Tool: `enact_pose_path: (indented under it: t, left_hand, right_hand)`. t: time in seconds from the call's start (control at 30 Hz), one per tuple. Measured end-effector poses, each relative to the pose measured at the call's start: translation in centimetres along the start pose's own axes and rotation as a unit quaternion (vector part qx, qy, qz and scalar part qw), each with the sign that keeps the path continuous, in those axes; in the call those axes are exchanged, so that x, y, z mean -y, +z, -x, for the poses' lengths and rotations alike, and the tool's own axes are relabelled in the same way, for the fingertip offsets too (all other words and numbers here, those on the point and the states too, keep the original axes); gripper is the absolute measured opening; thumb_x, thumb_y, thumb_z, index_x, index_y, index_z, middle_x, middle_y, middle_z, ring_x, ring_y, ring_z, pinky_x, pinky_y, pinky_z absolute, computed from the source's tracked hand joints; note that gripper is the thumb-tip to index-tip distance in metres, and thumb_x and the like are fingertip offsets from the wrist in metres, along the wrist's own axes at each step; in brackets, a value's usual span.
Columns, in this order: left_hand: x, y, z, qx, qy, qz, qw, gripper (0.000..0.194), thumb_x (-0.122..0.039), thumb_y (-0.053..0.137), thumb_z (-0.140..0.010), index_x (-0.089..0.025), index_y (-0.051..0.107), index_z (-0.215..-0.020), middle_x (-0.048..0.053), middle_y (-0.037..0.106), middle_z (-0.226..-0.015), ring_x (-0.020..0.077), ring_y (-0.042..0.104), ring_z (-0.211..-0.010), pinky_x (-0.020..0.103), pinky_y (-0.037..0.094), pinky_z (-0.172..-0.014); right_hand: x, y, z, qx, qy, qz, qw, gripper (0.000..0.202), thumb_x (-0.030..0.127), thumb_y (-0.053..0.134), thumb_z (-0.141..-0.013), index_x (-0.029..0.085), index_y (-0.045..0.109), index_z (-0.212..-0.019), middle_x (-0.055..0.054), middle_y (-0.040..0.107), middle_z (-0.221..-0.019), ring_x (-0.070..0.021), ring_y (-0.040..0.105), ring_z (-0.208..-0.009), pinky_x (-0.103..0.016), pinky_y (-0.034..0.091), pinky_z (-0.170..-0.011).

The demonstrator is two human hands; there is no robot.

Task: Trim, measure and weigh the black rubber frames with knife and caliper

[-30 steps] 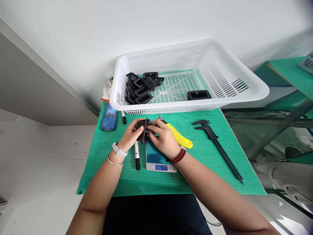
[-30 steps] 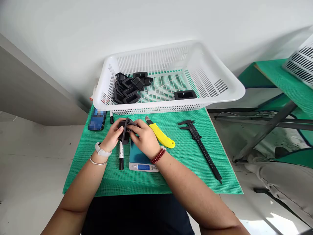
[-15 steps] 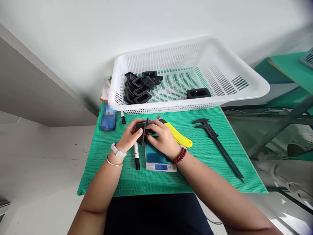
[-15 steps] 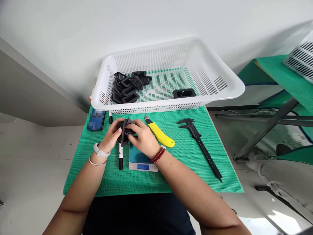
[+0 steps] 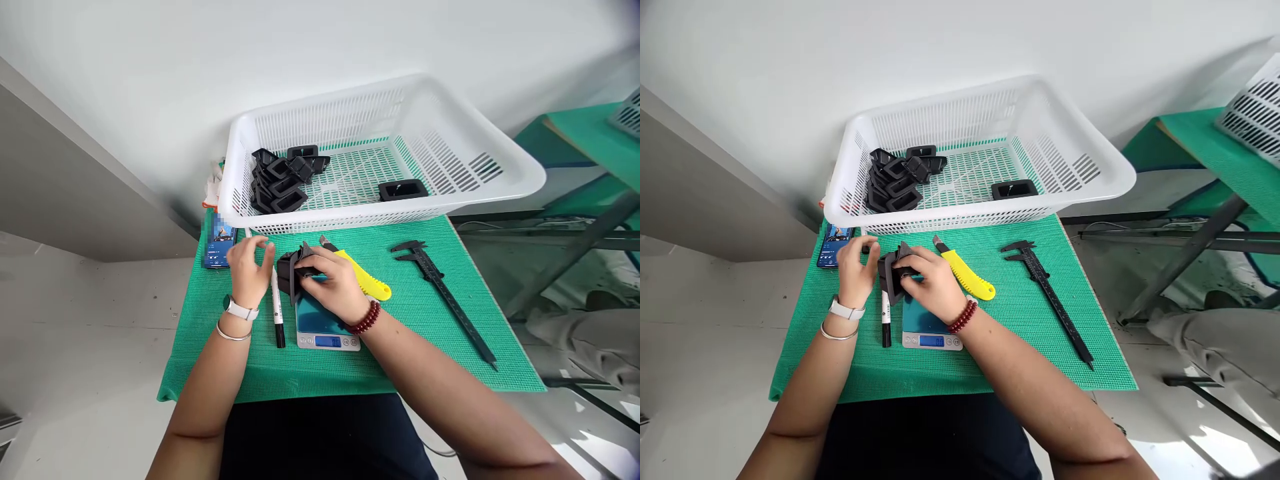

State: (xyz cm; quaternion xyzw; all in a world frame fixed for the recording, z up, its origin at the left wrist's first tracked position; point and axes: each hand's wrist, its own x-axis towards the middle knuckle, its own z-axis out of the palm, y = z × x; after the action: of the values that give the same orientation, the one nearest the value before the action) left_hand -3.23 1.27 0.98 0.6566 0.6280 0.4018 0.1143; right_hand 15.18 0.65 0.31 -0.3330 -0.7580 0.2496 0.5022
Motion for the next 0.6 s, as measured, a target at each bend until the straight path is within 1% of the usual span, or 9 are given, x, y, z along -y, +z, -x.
enact_pose_path:
  t: [0.07,0.1,0.17,0.27,0.4,0.6]
  left_hand:
    - [0.4,0.1,-0.3,-0.062,-0.042,-0.137,0.988,0.026,-0.044,0.053,-0.092,-0.022,0.065,-0.102,0.01,0.069,-0.104,0.0292,0.061,-0.108,0.053,0.026,-0.112]
    - [0.6,0.1,-0.4,-0.08,-0.061,-0.183,0.978,0.023,-0.041,0.055,-0.09,-0.023,0.064,-0.102,0.01,0.068,-0.109,0.0303,0.059,-0.113,0.055,0.022,-0.114]
    - [0.9,0.3,-0.5,-0.095,-0.088,-0.237,0.963,0.023,-0.039,0.056,-0.089,-0.023,0.063,-0.105,0.012,0.065,-0.118,0.0318,0.055,-0.123,0.058,0.016,-0.117]
    - [1.2,0.3,-0.6,-0.08,-0.106,-0.264,0.955,0.029,-0.039,0.057,-0.088,-0.021,0.062,-0.111,0.016,0.06,-0.125,0.0335,0.054,-0.126,0.061,0.015,-0.117]
    - [1.3,0.3,-0.6,-0.04,-0.11,-0.272,0.955,0.033,-0.04,0.057,-0.088,-0.02,0.061,-0.113,0.017,0.06,-0.124,0.0351,0.057,-0.12,0.063,0.022,-0.114]
    - [1.2,0.5,-0.5,-0.039,-0.105,-0.28,0.953,0.035,-0.041,0.057,-0.087,-0.02,0.06,-0.115,0.017,0.058,-0.129,0.0347,0.055,-0.124,0.06,0.023,-0.114]
  right_hand:
    - [-0.1,0.0,0.0,0.004,0.002,0.005,1.0,0.024,0.006,0.056,-0.078,0.024,0.067,-0.09,-0.002,0.067,-0.087,-0.0173,0.066,-0.08,-0.034,0.057,-0.074]
    - [-0.1,0.0,0.0,0.004,0.002,0.007,1.0,0.024,0.006,0.056,-0.077,0.024,0.067,-0.09,-0.002,0.067,-0.087,-0.0175,0.066,-0.08,-0.034,0.057,-0.074]
    - [-0.1,0.0,0.1,0.004,-0.002,0.008,1.0,0.025,0.006,0.056,-0.077,0.024,0.067,-0.091,-0.003,0.067,-0.089,-0.0178,0.066,-0.081,-0.034,0.057,-0.074]
    - [-0.1,0.1,0.1,0.006,-0.016,0.009,1.0,0.027,0.005,0.057,-0.077,0.024,0.067,-0.093,-0.004,0.067,-0.091,-0.0181,0.067,-0.084,-0.034,0.057,-0.075]
    - [-0.2,0.1,0.1,0.01,-0.022,0.012,1.0,0.027,0.005,0.057,-0.078,0.024,0.067,-0.093,-0.004,0.066,-0.09,-0.018,0.067,-0.083,-0.034,0.057,-0.074]
    - [-0.3,0.1,0.1,0.017,-0.01,0.009,1.0,0.026,0.005,0.057,-0.078,0.024,0.068,-0.093,-0.003,0.066,-0.091,-0.0181,0.066,-0.082,-0.035,0.057,-0.074]
